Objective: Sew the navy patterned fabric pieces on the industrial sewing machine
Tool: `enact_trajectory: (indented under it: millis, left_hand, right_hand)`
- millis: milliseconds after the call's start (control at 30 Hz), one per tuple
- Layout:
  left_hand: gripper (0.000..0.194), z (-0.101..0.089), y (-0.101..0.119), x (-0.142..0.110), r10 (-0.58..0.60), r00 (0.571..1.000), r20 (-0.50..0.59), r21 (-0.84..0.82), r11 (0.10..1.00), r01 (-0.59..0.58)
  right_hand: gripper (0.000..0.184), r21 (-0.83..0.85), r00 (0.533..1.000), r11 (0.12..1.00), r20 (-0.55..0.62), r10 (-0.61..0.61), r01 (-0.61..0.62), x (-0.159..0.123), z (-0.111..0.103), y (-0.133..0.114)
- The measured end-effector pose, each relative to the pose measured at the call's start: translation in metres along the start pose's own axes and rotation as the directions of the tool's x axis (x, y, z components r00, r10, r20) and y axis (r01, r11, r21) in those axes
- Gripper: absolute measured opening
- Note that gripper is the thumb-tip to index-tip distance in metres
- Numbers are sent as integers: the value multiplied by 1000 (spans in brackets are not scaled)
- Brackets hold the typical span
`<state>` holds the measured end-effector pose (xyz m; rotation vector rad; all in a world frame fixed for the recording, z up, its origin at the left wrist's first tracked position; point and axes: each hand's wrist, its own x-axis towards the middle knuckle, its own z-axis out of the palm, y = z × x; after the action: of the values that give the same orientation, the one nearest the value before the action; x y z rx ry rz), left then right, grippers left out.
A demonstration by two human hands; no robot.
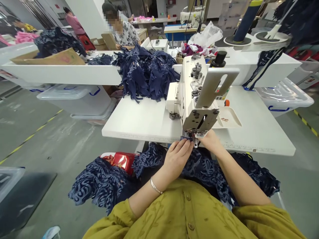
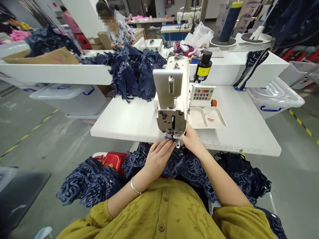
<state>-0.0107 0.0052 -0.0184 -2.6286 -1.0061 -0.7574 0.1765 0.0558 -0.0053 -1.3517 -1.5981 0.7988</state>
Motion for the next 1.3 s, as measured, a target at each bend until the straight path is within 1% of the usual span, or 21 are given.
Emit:
enact_trajectory:
  millis: [267,467,600,667,733,767,800,833,867,900,933,967,1000,1033,1067,1100,1133,1200,1233,1267,1300]
  left_hand:
    - [41,-2,2,2,-10,998,55,-19,1000,11]
    - [38,0,2,3,-18,999,41,-12,1000,18]
    - [39,0,3,3,-38,999,20,-6,999,38]
    - [39,0,3,3,-48,999,15,-5,999,48]
    - [38,2,3,2,-48,999,18,-12,999,48]
    - [38,3,3,1,-47,999,19,-20,999,48]
    - [37,4,3,0,-48,999,17,-31,998,48]
    - [37,5,3,0,-52,999,12,-45,998,53]
    - [36,6,3,0,-57,998,12,-62,996,58]
    - [36,6,3,1,-62,998,17,-81,995,63]
    - [36,6,2,1,-67,997,25,-105,992,69]
    - [37,5,2,1,-71,997,41,-132,988,76]
    - [37,5,0,-1,-71,995,64,-165,983,80]
    - [39,4,-1,-4,-66,994,90,-202,976,83]
    - [41,5,-3,-9,-55,992,115,-243,966,82]
    - [46,7,-4,-17,-42,990,135,-289,954,80]
    - [56,10,-5,-28,-28,989,148,-342,936,77]
    - [91,21,-5,-56,-31,987,158,-467,878,102]
    - [107,27,-4,-71,-74,984,165,-525,837,151]
    - [117,34,-3,-86,-163,967,195,-567,786,246]
    - [116,41,-2,-98,-278,929,243,-580,726,369]
  right_hand:
    - [32,6,1000,1000,-13,0,0,0,1,1]
    - [28,-10,999,1000,-30,-18,18,1,2,8]
    - [32,-9,1000,1000,-17,22,-22,-1,2,9]
    - [33,-39,998,999,-54,17,-19,-7,1,8]
    - [32,-107,987,994,-153,-53,37,-18,2,7]
    - [30,-146,972,987,-215,-95,64,-26,2,7]
    - [28,-178,957,982,-267,-116,69,-35,3,7]
    - [27,-190,954,981,-282,-97,44,-44,4,8]
    - [27,-185,969,983,-245,-37,-10,-53,5,9]
    - [29,-172,987,982,-152,53,-79,-61,6,11]
    - [31,-159,989,976,-15,148,-149,-68,8,13]
    - [34,-146,965,968,134,223,-203,-74,10,15]
    - [37,-128,929,962,256,267,-241,-79,11,18]
    - [40,-100,899,959,332,285,-266,-83,12,20]
    - [43,-63,883,955,367,292,-290,-88,13,23]
    - [46,-21,877,949,376,299,-315,-92,13,26]
    - [48,23,875,940,371,309,-342,-98,13,30]
    - [52,129,869,909,372,327,-397,-111,13,40]
    - [56,196,864,886,383,326,-421,-119,14,45]
    - [61,267,858,855,400,322,-445,-126,15,51]
    - [65,330,850,818,420,319,-471,-134,17,56]
